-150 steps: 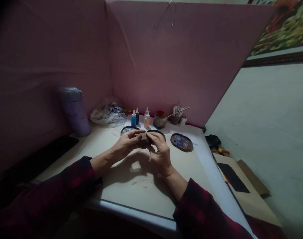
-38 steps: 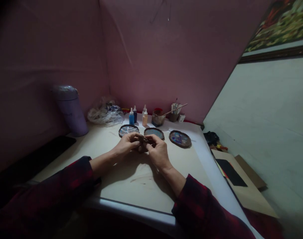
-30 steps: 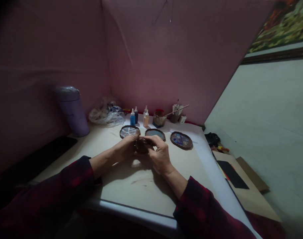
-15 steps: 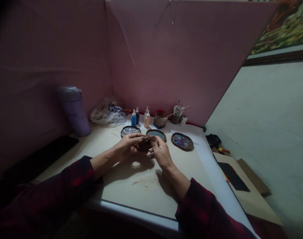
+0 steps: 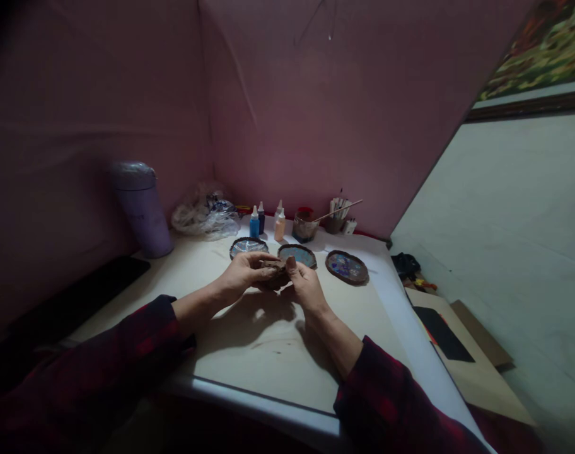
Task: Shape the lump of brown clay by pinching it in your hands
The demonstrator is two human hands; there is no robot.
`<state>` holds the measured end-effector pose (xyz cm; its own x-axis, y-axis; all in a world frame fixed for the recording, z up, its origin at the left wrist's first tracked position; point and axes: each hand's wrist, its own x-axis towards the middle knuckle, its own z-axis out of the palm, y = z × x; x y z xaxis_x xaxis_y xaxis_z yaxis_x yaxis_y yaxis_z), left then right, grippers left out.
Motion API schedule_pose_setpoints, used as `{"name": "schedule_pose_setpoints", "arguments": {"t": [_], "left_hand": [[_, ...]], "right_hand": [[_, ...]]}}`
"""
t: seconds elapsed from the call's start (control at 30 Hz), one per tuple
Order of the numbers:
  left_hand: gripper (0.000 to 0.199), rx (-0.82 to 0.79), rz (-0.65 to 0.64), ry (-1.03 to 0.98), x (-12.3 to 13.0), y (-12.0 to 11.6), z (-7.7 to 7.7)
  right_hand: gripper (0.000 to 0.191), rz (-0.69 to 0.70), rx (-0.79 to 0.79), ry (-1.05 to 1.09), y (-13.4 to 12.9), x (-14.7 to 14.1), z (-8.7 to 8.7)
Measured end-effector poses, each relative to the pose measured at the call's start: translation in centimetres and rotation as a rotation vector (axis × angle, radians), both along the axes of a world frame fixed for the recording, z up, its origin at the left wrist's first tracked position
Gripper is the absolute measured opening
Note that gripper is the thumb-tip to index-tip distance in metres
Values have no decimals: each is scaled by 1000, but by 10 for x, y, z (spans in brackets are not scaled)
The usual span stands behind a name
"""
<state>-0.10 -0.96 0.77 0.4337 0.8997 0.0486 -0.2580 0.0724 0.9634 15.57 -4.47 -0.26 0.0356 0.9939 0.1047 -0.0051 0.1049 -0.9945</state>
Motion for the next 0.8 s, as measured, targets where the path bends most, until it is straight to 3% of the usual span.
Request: {"name": "schedule_pose_setpoints", "arguments": {"t": [0.3,0.5,0.8], "left_hand": [[47,-18,-5,-12,-1,2,-1],[36,-78,-100,-72,-2,-1,2],[36,-178,-107,-156,0,2,0]], "right_hand": [[53,45,15,31,0,-1,-1],[46,8,-12,39,1,-1,-1],[46,-48,45,-7,3,0,-2]]}}
